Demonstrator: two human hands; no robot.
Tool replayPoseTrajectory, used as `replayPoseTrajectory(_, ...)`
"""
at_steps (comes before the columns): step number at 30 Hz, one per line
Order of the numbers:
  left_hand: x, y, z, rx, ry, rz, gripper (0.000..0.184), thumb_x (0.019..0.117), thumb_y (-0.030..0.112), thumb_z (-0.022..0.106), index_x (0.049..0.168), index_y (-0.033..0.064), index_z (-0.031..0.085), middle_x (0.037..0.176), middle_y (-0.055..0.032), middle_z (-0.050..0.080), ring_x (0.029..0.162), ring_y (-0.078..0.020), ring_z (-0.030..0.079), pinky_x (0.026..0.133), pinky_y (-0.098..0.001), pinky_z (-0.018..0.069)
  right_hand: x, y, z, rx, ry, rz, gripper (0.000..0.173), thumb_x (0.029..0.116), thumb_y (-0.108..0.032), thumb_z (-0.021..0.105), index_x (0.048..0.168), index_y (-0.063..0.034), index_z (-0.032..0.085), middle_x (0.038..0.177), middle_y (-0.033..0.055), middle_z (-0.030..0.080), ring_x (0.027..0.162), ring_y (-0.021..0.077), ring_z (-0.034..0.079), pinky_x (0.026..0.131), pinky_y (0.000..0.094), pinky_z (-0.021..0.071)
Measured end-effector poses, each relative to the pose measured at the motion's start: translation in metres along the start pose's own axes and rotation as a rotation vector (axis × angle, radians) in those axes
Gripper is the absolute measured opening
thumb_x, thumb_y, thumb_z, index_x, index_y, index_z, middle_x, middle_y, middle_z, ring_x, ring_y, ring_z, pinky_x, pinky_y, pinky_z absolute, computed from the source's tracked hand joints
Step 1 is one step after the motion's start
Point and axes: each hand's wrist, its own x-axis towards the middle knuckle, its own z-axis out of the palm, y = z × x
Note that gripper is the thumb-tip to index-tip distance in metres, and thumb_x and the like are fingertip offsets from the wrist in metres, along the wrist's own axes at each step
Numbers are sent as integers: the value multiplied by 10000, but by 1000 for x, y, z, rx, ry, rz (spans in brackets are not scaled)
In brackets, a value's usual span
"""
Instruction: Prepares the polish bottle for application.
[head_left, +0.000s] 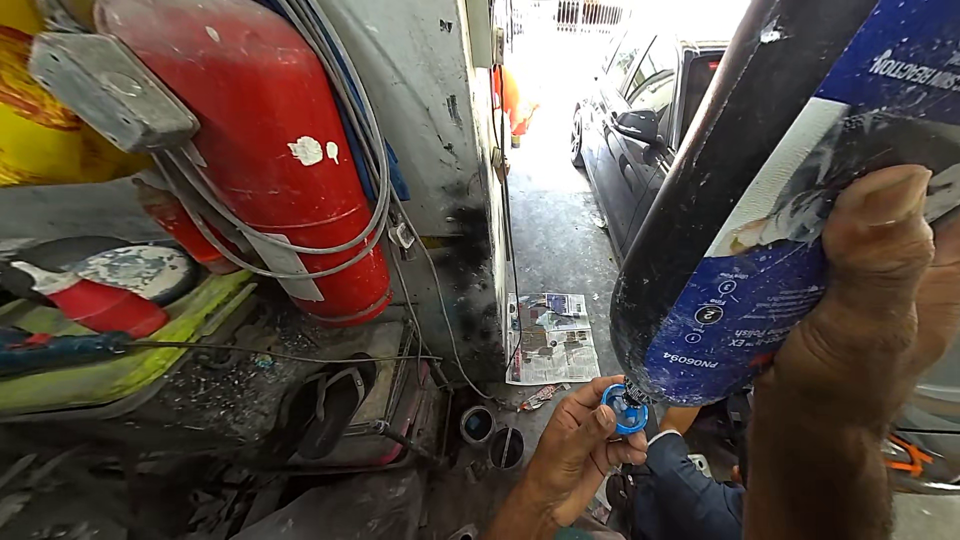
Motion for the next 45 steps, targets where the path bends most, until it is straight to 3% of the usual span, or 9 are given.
replayPoseTrajectory(10, -2, 4, -1, 15, 15, 4, 345, 995, 184, 675, 1311, 50, 638, 1172, -160, 707, 932, -188, 733, 830, -299, 615, 0, 1, 3, -21, 2, 44, 350, 1022, -335, 614, 1268, -114, 499, 1043, -96, 689, 970, 42, 709, 861, 238, 629)
replayPoseTrajectory(23, -2, 5, -1, -7, 4, 5, 333, 994, 180, 675, 1297, 44, 646, 1151, -163, 714, 933, -198, 736, 833, -308, 618, 1, 0, 7, -3, -8, 40, 379, 1032, -343, 601, 1295, -89, 504, 1086, -61, 699, 1022, 75, 709, 913, 274, 623)
replayPoseTrajectory(29, -2, 6, -1, -15, -5, 1, 334, 994, 170, 674, 1300, 40, 643, 1140, -158, 718, 933, -198, 739, 837, -310, 618, 1, -3, 10, 1, -9, 30, 318, 1034, -306, 593, 1270, -112, 503, 1047, -90, 697, 980, 47, 711, 871, 244, 629)
replayPoseTrajectory(36, -3, 6, -1, -12, -12, 2, 347, 994, 174, 674, 1312, 38, 636, 1142, -165, 717, 930, -198, 737, 830, -309, 617, 1, -5, 12, 10, -16, -13, 308, 1032, -287, 602, 1269, -122, 498, 1080, -102, 690, 1039, 40, 695, 934, 246, 607)
replayPoseTrajectory(45, -2, 5, -2, -7, -28, 4, 341, 1000, 181, 667, 1311, 46, 637, 1146, -161, 717, 940, -200, 736, 838, -308, 615, 2, -6, 13, 32, -23, -16, 289, 1032, -268, 605, 1263, -137, 491, 1067, -111, 689, 1015, 34, 699, 907, 230, 615)
